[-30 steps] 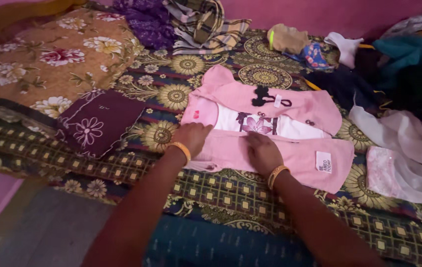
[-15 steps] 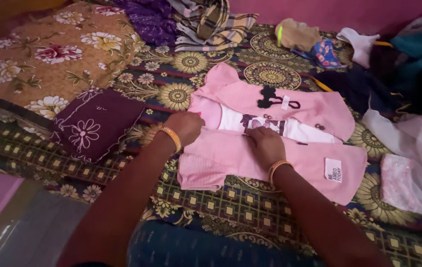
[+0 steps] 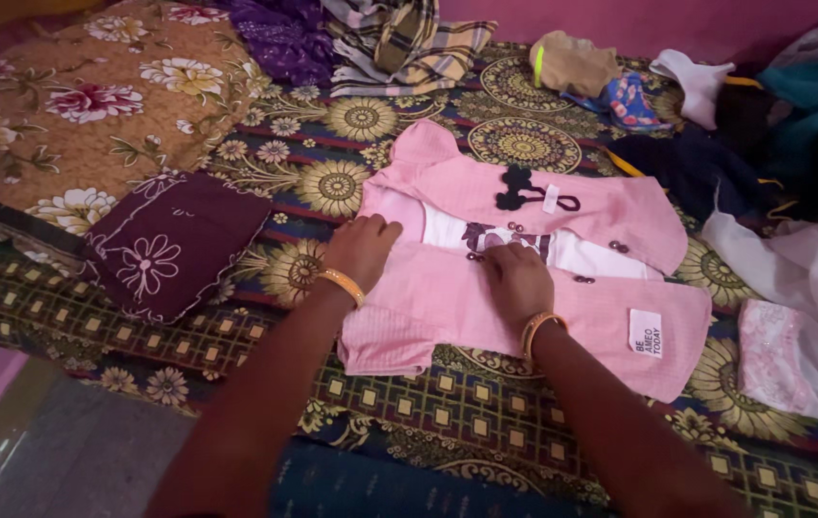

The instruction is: The person folds a pink garment on a bed by laying it flat, smoothing it, and bringing the edges together to form a rectangle.

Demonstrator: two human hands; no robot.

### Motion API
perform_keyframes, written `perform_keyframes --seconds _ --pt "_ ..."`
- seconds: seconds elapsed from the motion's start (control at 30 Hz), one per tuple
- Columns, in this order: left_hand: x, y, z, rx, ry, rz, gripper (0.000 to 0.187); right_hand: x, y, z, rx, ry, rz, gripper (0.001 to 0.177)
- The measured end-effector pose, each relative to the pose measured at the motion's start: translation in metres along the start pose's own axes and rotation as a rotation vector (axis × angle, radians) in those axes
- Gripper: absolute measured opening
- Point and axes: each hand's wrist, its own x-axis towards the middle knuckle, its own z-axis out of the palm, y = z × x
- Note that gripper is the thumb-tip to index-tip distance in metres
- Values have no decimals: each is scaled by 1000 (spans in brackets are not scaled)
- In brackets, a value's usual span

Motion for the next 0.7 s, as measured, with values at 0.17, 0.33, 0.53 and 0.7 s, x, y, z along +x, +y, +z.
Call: perform_keyframes --seconds 0.17,0.33,0.53,0.7 --pt "5 11 7 121 13 186 19 -2 0 1 -8 193 -165 10" --pt "4 36 10 346 -178 280 14 -9 -12 -2 36 -12 -215 14" --pt "-18 58 12 -7 6 172 35 -23 -24 -10 -178 -407 -155 78" --pt "-38 43 6 -117 -114 172 48 -39 0 -34 -331 -591 2 97"
